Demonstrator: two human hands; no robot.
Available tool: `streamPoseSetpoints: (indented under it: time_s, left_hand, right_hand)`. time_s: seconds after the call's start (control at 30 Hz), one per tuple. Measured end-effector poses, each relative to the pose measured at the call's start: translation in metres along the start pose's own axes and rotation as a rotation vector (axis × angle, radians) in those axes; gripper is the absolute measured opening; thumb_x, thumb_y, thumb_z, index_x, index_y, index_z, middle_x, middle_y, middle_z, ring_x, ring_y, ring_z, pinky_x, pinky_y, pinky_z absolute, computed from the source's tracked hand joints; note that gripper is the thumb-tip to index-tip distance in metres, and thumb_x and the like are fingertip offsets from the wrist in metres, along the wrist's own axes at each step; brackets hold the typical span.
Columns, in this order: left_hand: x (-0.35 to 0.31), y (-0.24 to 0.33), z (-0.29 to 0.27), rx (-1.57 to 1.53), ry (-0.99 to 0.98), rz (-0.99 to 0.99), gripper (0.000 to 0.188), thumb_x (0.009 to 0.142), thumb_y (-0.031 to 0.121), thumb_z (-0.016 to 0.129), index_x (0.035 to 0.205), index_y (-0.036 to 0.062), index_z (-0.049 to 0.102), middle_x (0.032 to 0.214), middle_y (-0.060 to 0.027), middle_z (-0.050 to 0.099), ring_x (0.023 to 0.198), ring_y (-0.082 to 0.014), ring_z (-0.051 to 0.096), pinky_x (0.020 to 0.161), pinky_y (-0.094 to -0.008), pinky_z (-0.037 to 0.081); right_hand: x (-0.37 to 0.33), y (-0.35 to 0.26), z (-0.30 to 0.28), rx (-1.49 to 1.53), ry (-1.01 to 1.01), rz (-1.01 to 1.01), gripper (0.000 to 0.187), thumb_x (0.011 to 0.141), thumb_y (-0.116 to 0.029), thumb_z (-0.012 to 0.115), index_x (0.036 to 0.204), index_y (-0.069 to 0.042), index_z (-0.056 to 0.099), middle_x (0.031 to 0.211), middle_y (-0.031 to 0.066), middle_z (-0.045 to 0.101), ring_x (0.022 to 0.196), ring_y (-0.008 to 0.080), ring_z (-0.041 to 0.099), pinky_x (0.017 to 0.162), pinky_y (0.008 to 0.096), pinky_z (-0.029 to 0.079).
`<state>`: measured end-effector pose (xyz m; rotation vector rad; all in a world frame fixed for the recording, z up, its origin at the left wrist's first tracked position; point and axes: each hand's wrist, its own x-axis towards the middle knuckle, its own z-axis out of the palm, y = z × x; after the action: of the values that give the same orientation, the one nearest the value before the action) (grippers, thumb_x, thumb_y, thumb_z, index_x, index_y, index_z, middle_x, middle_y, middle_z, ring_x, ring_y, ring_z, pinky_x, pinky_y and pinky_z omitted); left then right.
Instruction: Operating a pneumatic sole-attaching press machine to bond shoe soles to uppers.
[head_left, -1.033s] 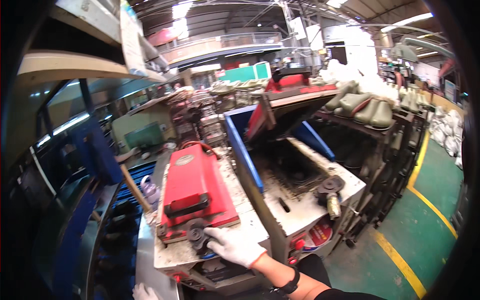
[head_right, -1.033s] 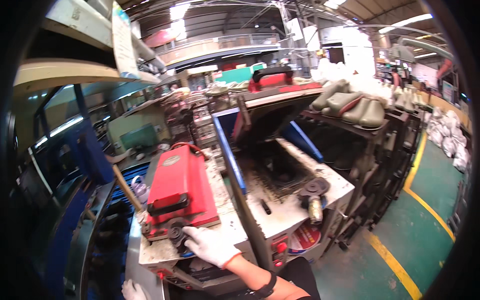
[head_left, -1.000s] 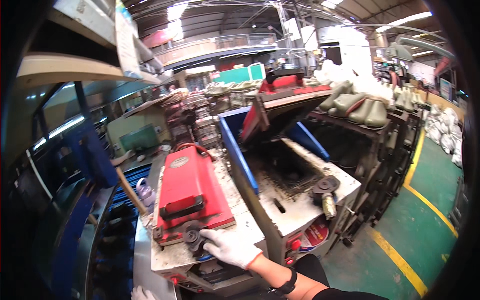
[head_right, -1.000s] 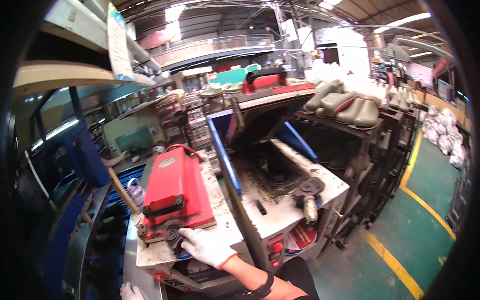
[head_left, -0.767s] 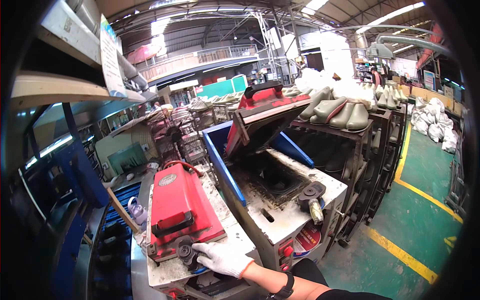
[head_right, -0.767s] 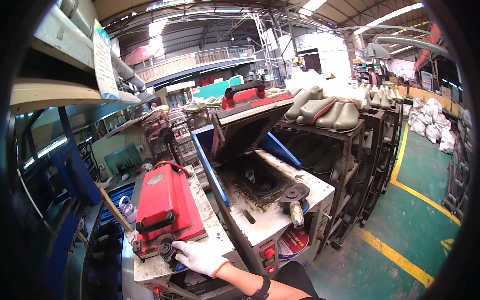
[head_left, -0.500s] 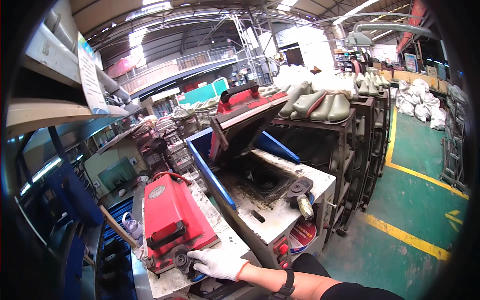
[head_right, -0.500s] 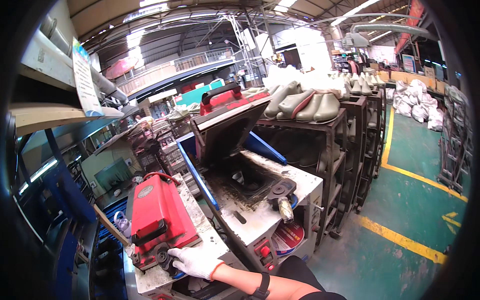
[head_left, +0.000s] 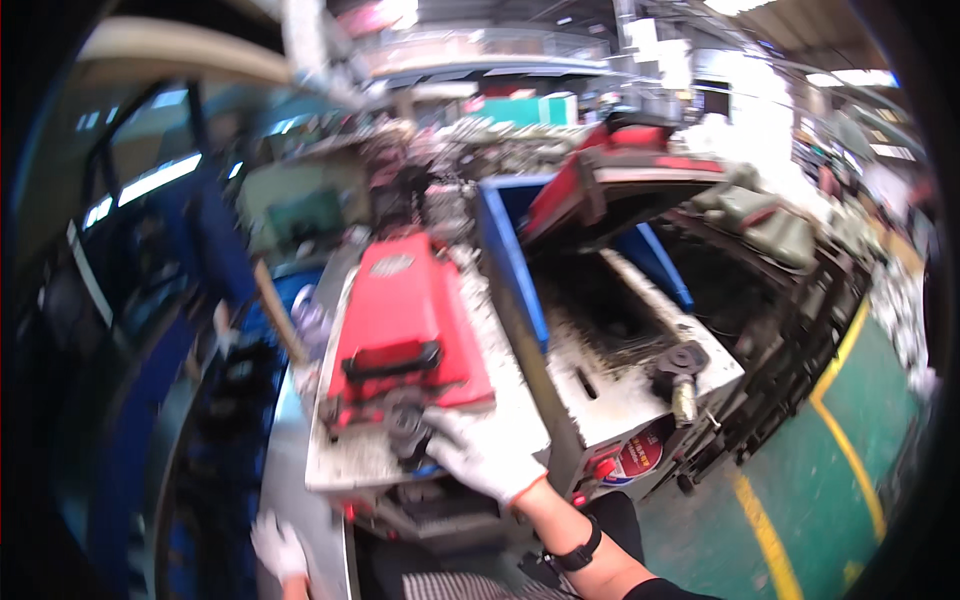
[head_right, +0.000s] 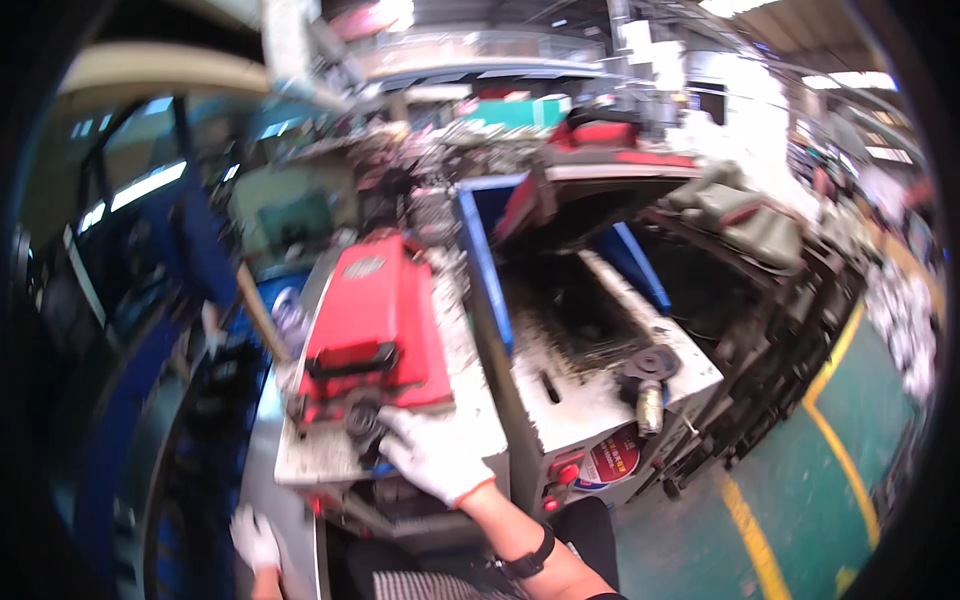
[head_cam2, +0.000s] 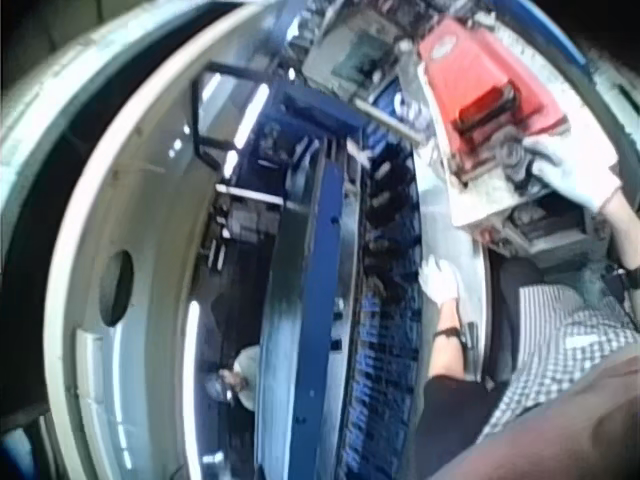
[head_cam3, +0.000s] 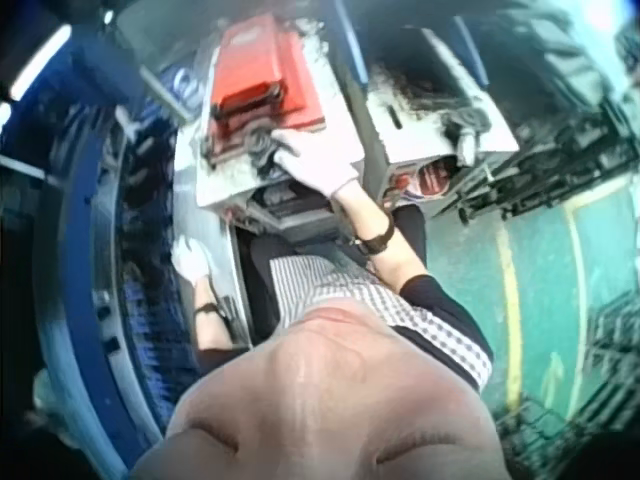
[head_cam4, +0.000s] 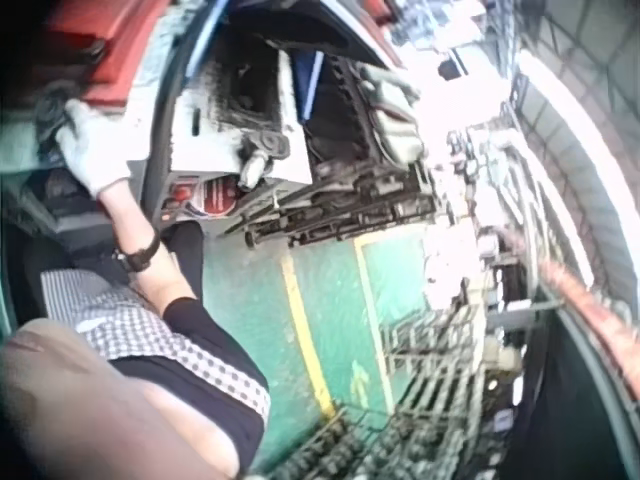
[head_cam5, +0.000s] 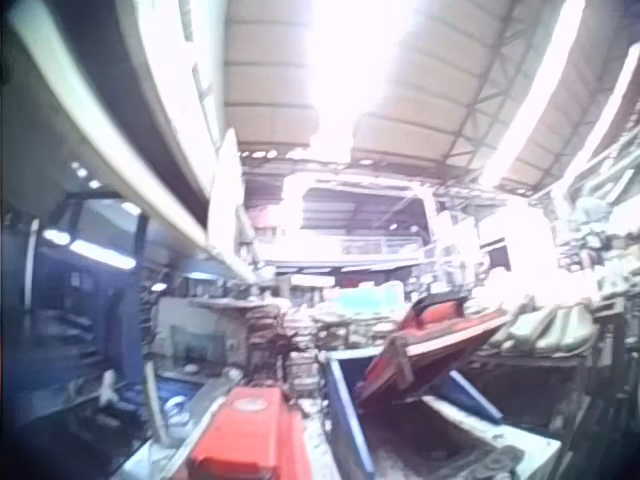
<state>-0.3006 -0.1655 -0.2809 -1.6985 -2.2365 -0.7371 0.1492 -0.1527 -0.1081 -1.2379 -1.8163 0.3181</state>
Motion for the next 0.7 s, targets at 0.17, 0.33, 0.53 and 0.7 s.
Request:
streamPoseSetpoints:
  time_s: [0.17, 0.33, 0.53, 0.7]
  left_hand:
    - [0.001, -0.019, 0.019, 0.02, -0.037, -0.017, 0.047, 0.102, 0.035, 0.059, 0.141, 0.01, 0.065, 0.149, -0.0179, 0.061, 0.141, -0.0403, 0.052, 0.124, -0.0504, 0.035]
    - [0.003, -0.031, 0.03, 0.056, -0.018, 0.018, 0.044, 0.103, 0.038, 0.055, 0.135, 0.0109, 0.067, 0.144, -0.0151, 0.064, 0.135, -0.0391, 0.056, 0.118, -0.0503, 0.039]
    - [0.003, -0.028, 0.028, 0.035, 0.029, 0.04, 0.041, 0.1, 0.034, 0.057, 0.126, 0.0071, 0.073, 0.128, -0.0134, 0.07, 0.118, -0.0372, 0.064, 0.104, -0.046, 0.049]
    - [0.005, -0.025, 0.025, 0.046, -0.002, 0.007, 0.042, 0.099, 0.035, 0.059, 0.127, 0.0081, 0.073, 0.13, -0.014, 0.07, 0.117, -0.0379, 0.065, 0.104, -0.0469, 0.05]
  right_hand:
    - [0.006, -0.005, -0.001, -0.212, 0.087, -0.113, 0.043, 0.096, -0.029, 0.07, 0.134, -0.008, 0.069, 0.115, 0.0187, 0.076, 0.107, 0.0375, 0.073, 0.098, 0.0453, 0.056]
    - [0.008, 0.001, 0.011, -0.064, -0.052, 0.158, 0.046, 0.094, -0.031, 0.075, 0.135, -0.01, 0.07, 0.117, 0.0183, 0.077, 0.112, 0.0357, 0.074, 0.1, 0.0409, 0.056]
    - [0.006, 0.001, 0.019, 0.216, -0.074, 0.284, 0.041, 0.099, -0.026, 0.074, 0.136, -0.01, 0.071, 0.1, 0.0086, 0.081, 0.08, 0.0117, 0.078, 0.074, 0.0267, 0.059]
    - [0.007, 0.002, 0.02, 0.037, -0.028, 0.186, 0.042, 0.098, -0.029, 0.075, 0.135, -0.011, 0.072, 0.103, 0.0108, 0.081, 0.085, 0.0145, 0.079, 0.08, 0.0291, 0.059]
